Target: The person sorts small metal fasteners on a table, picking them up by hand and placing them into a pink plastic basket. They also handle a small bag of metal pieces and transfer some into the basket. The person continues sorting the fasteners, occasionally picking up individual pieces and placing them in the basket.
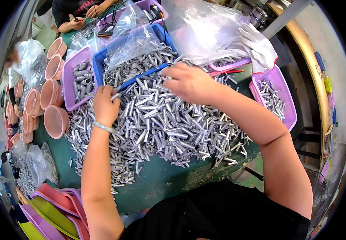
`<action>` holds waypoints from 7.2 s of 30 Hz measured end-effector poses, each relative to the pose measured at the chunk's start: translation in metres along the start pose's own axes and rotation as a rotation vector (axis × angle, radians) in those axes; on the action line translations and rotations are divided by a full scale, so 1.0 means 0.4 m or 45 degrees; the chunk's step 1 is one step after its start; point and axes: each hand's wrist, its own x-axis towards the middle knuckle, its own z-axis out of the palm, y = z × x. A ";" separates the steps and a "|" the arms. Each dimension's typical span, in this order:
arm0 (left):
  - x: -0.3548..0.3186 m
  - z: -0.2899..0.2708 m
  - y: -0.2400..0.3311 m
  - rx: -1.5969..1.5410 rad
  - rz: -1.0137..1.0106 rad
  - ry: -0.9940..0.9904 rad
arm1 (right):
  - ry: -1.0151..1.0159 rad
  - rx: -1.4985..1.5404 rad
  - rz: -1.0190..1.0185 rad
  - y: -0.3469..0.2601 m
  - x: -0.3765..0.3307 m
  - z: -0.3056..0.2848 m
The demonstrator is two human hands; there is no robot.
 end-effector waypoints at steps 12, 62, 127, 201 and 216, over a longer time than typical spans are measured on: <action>-0.040 -0.057 0.073 0.150 0.027 -0.181 | 0.544 -0.605 0.779 0.338 -0.078 -0.207; 0.039 0.112 0.163 -0.406 0.106 0.084 | -0.067 -0.099 0.377 0.260 0.155 0.188; -0.863 -0.758 0.234 -1.422 -0.926 0.908 | -0.210 0.153 -0.440 -0.597 0.255 0.150; -1.052 -0.852 0.476 -1.005 -1.002 1.200 | -0.494 0.540 -0.765 -0.766 -0.139 0.609; -1.152 -0.880 0.584 -0.858 -1.098 1.307 | -0.129 0.798 -0.665 -0.797 -0.071 0.563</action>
